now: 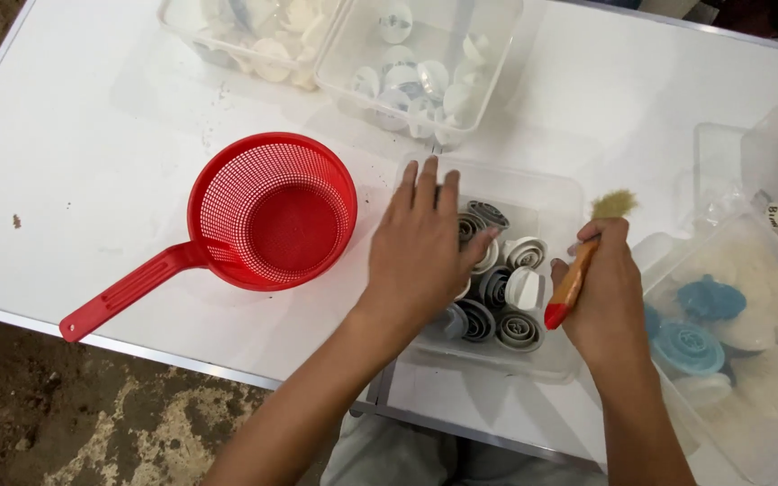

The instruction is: Cleaning individual plastic knobs using a paintbrush and transferring them from a storage bin to a strainer.

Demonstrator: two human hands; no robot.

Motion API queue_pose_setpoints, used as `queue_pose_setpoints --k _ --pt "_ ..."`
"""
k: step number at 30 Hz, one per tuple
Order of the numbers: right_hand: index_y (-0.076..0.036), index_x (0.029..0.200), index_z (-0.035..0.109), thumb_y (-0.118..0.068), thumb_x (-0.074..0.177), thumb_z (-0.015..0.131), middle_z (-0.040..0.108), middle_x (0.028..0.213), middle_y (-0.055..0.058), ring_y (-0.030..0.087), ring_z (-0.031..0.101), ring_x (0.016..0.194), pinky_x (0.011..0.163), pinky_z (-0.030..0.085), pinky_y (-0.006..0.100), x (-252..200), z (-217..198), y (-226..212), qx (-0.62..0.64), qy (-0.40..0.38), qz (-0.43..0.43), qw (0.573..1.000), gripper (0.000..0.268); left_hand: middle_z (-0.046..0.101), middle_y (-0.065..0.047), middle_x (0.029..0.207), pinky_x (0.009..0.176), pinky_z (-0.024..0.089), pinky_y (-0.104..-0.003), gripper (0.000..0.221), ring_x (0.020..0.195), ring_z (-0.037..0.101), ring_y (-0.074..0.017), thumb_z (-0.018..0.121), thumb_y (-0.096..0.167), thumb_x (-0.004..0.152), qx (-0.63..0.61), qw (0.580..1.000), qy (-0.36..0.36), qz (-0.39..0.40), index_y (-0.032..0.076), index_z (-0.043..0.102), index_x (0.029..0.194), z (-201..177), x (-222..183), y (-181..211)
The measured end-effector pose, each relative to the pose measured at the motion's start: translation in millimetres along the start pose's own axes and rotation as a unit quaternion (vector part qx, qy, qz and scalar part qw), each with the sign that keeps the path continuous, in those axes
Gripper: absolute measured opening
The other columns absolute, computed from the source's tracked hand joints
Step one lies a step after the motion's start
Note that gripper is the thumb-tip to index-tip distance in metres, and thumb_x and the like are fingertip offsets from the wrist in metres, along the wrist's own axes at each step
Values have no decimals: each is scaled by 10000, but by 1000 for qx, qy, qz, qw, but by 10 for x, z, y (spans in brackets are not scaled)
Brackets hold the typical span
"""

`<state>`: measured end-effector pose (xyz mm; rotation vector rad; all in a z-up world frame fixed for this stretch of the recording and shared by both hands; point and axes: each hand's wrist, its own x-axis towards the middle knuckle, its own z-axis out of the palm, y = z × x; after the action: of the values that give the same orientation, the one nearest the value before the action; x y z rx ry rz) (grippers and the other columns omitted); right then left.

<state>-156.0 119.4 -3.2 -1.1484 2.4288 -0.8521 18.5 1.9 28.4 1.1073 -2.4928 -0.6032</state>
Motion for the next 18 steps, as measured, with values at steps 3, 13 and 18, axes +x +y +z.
queue_pose_setpoints --k 3,13,18 --pt "-92 1198 353 66 968 575 564 1074 185 275 582 839 584 536 347 -45 -55 -215 103 19 8 994 357 479 -400 1416 1134 338 -603 633 1370 429 -570 597 354 1010 -3 994 107 24 -129 500 1409 -156 -193 -72" --pt "-120 1210 419 -78 975 622 504 1104 113 205 524 976 810 482 347 -135 124 -317 291 76 53 952 313 580 -370 1282 1089 417 -555 525 1250 560 -538 490 -137 913 -47 987 150 31 -147 437 1436 -112 -560 -345" --pt "-189 1096 448 -80 944 629 559 998 13 225 730 1052 731 650 389 -78 117 -262 379 88 148 909 260 627 -282 1302 1066 484 -488 370 1222 582 -415 493 4 1002 56 982 145 111 -90 538 1358 -77 -595 -419"
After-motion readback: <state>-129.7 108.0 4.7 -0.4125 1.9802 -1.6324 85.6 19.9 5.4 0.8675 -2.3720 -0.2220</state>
